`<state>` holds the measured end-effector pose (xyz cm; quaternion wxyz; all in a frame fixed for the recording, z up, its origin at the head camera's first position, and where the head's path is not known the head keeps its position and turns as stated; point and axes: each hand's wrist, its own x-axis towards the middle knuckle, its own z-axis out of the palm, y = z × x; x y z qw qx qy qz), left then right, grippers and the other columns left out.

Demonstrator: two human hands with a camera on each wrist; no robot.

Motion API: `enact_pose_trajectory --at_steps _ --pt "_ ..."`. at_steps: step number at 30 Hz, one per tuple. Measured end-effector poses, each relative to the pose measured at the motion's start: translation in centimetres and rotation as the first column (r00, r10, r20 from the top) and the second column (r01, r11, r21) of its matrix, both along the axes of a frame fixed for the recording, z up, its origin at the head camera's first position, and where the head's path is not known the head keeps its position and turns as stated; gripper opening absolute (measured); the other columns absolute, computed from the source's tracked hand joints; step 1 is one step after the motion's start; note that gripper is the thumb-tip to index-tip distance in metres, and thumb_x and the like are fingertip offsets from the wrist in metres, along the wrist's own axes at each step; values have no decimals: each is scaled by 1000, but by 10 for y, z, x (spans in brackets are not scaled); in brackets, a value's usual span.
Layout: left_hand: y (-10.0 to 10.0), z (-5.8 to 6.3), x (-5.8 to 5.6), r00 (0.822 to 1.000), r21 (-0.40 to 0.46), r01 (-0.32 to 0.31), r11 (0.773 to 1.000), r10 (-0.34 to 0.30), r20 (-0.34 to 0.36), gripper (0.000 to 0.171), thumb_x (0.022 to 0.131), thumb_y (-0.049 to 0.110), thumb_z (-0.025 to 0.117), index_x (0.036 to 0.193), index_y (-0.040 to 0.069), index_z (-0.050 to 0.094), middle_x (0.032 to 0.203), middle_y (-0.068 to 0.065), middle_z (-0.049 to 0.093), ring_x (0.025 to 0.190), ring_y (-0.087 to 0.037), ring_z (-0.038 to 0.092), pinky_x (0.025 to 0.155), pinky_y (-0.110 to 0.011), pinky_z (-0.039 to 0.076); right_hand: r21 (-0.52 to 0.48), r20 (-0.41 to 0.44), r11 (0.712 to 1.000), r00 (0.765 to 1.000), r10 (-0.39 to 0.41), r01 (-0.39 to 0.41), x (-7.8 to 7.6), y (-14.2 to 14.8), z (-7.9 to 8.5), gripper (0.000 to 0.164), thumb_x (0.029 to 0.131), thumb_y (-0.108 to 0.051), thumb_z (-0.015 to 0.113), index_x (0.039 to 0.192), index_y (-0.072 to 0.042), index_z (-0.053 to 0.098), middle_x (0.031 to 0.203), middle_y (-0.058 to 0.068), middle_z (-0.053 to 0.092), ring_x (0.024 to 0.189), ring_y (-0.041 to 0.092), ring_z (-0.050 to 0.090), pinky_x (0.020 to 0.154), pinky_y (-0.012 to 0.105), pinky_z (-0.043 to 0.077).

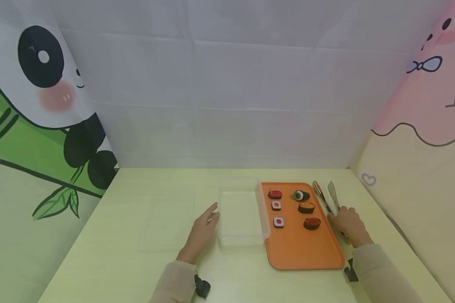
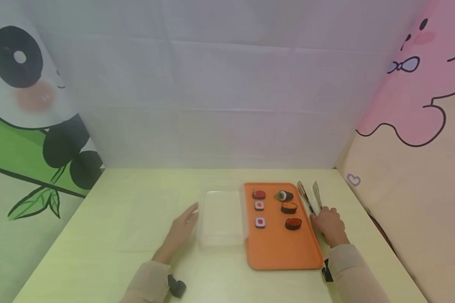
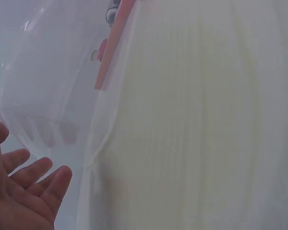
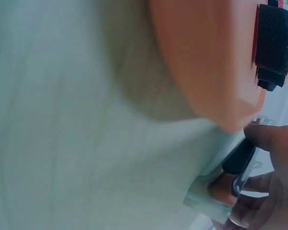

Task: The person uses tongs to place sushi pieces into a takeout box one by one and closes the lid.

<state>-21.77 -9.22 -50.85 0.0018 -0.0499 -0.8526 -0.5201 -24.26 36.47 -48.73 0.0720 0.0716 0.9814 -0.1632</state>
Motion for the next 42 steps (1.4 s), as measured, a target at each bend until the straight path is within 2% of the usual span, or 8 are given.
enact_pose_trajectory --at_steps 5,11,15,23,27,33,37,42 --pt "3 -4 -1 1000 73 10 997 -12 20 51 105 35 43 150 11 37 147 -16 44 124 -37 51 99 -49 45 -32 5 999 1000 -12 12 -1 7 -5 50 98 -26 47 99 24 43 93 38 46 80 46 55 66 55 49" --pt "5 -5 0 999 129 28 991 -30 17 50 105 33 44 150 11 39 145 -21 44 118 -38 56 94 -45 49 -79 -44 997 999 -21 17 5 19 -7 43 100 -21 40 95 21 42 87 36 51 75 42 57 62 54 48" --pt "5 -6 1 1000 120 14 993 -17 19 49 105 34 44 150 13 40 145 -19 45 114 -36 59 94 -46 49 -92 -58 996 998 -2 -3 7 22 1 45 102 -25 38 97 20 42 84 31 53 74 41 58 60 53 48" --pt "4 -5 0 999 124 12 992 -15 28 53 104 39 44 151 16 38 147 -16 43 114 -34 59 95 -47 48 -95 -132 990 987 88 -101 10 15 28 51 105 -40 39 90 8 47 72 12 49 61 26 49 50 39 40" --pt "4 -4 1 1000 130 10 992 -14 27 52 104 38 45 151 16 38 147 -17 43 115 -35 59 94 -48 48 -68 -179 976 965 191 -206 8 8 39 49 105 -36 42 97 11 52 77 12 53 65 24 50 54 38 41" --pt "6 -4 2 1000 148 -8 989 4 27 50 104 32 47 150 14 39 145 -19 44 117 -36 57 93 -44 50 -26 -178 941 928 327 -337 2 -1 49 34 103 -29 50 93 4 55 73 5 51 64 20 47 56 37 39" --pt "7 -4 3 1000 148 -14 989 11 22 50 104 31 47 150 13 40 145 -21 44 120 -38 55 93 -44 50 19 -155 915 903 400 -402 -5 -7 53 43 102 -30 53 110 12 57 94 18 63 82 32 61 69 48 49" --pt "8 -3 4 1000 154 -11 988 9 13 50 105 33 46 150 12 40 144 -22 44 123 -40 51 94 -44 49 77 -99 893 888 449 -443 -16 -13 59 52 100 -36 55 122 10 55 117 28 59 105 45 58 79 57 49"
